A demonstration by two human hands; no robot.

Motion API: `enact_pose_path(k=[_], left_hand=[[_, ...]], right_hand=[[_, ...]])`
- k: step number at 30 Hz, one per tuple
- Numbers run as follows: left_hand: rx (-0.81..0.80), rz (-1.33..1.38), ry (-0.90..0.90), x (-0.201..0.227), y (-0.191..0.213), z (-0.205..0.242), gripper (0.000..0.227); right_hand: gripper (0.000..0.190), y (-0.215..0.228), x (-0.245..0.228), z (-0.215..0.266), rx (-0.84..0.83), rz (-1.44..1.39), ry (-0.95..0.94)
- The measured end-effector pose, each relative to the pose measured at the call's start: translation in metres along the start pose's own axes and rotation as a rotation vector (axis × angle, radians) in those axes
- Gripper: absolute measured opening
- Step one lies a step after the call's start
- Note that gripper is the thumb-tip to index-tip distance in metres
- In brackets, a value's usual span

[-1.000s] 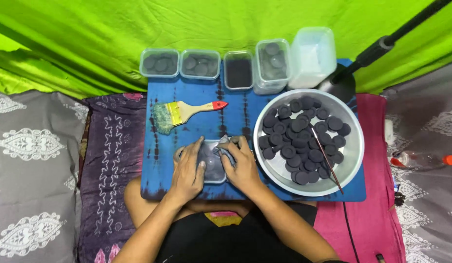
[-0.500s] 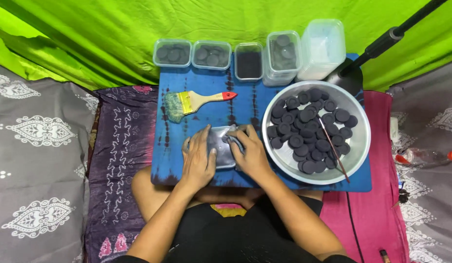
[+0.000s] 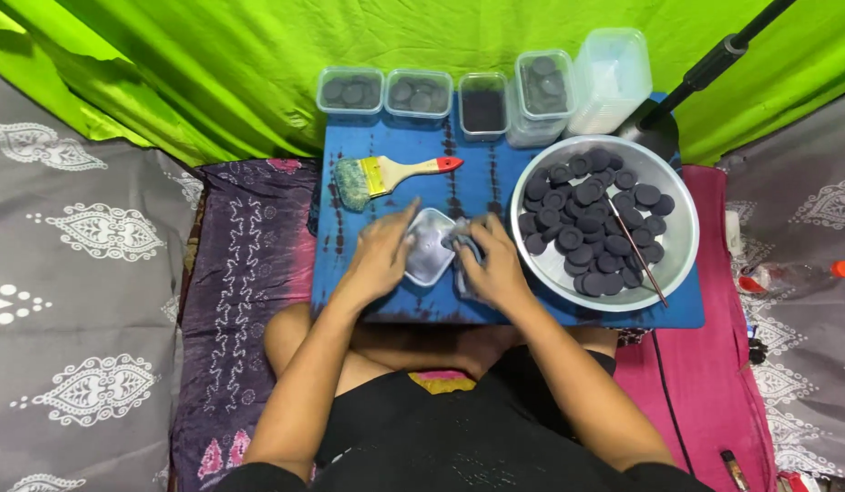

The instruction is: Cleaning small black circular discs by wiping them individually with a cloth

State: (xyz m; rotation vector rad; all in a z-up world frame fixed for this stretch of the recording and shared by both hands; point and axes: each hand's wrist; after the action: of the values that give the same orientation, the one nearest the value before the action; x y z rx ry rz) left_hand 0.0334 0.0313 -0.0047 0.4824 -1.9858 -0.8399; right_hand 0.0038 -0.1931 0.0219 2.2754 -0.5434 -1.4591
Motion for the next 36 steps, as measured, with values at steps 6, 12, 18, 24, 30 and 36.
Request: enact_pose_path(k=[6,12,18,24,30,36], left_hand=[[-0.073,0.126,0.298,-0.002,-0.007,0.005,0.032],[-0.041,0.039,0.377,-0.003,0.003,0.001,0.026],[0.009,0.193,0.421,0.012,0.014,-0.003,0.024],[0.067,0.238,0.309,0.003,0.001,-0.002,0.021],[0.199,0.076,0.277,0.032,0.028,0.020,0.036],[0.256,0.105,0.277,0.022,0.019,0.021,0.048]], right_hand=[[0.022,0.003,-0.003,0.020,-0.038,0.064,0.002],[0.021,-0.015,0.013,-0.027,-0.101,-0.019,0.066],[0.026,0.002,-0.004,0.024,-0.147,0.049,0.050],[0.027,-0.017,0.019,-0.024,-0.085,0.134,0.110],[0.027,-0.013,0.010,0.000,-0.092,0.105,0.071],[0.023,-0.001,-0.022,0.025,-0.157,0.073,0.039]])
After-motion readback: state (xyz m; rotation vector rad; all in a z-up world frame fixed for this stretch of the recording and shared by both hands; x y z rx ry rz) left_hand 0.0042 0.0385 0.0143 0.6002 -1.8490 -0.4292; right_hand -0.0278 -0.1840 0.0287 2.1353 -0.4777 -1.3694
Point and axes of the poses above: each hand's wrist, its own z-axis away from the middle knuckle, its own y-axis out of the back of the hand, x = y × z, and after that the axes turned 3 degrees about x, right-handed
